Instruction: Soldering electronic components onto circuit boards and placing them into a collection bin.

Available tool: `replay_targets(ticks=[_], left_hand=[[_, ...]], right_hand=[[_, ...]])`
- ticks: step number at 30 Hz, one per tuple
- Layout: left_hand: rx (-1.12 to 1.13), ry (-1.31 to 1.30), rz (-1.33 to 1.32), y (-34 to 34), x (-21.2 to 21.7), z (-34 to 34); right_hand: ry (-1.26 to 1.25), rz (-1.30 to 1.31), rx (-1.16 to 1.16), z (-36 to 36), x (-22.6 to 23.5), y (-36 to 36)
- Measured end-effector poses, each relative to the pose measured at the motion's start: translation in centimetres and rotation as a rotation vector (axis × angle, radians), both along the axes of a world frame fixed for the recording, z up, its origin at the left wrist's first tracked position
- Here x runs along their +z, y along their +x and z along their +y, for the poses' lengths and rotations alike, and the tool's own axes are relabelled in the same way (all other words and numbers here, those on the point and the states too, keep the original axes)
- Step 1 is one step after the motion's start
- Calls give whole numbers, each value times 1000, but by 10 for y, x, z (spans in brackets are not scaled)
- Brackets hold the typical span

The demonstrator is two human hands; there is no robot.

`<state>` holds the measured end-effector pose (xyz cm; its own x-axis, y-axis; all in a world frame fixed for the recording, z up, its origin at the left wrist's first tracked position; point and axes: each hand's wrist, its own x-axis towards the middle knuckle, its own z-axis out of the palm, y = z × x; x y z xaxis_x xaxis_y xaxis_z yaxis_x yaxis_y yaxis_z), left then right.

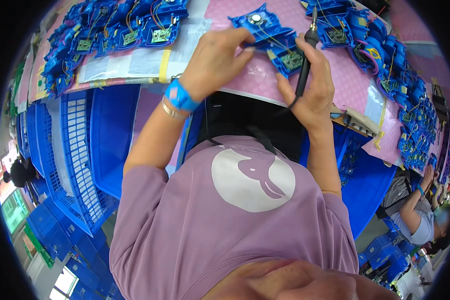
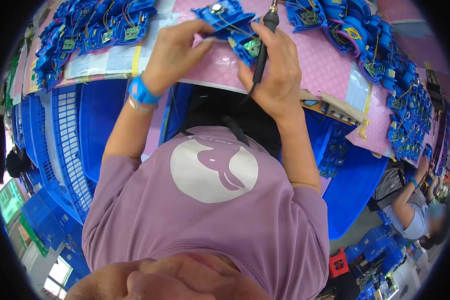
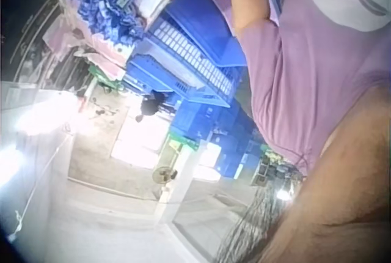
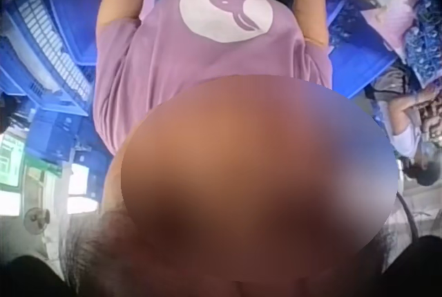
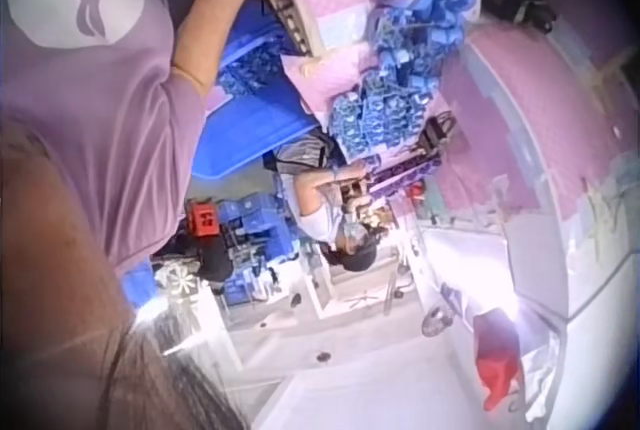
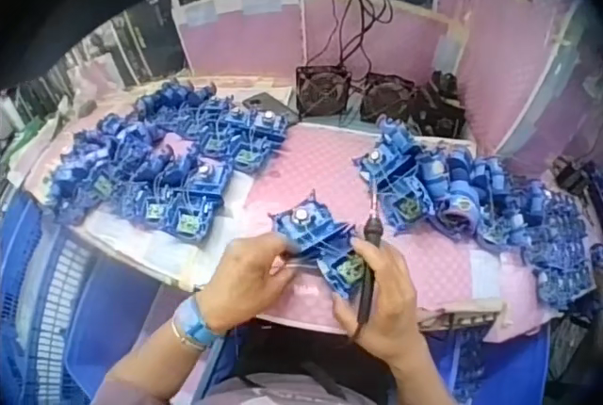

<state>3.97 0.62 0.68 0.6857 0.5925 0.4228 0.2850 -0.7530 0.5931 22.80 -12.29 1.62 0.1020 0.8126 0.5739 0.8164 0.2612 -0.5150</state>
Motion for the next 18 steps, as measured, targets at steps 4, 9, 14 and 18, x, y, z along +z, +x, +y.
replay_targets(ticks=[4, 9, 14, 18], left_hand=[[181, 187, -58, -33, 12, -51], [285, 301, -46, -43, 7, -56], [215, -489, -140, -43, -1, -48], [134, -638, -277, -36, -1, -46]], right_hand=[[-60, 144, 186, -14, 0, -14], [-83, 290, 385, -18, -9, -24], [-109, 374, 391, -22, -19, -22], [-59, 255, 284, -24, -16, -26]])
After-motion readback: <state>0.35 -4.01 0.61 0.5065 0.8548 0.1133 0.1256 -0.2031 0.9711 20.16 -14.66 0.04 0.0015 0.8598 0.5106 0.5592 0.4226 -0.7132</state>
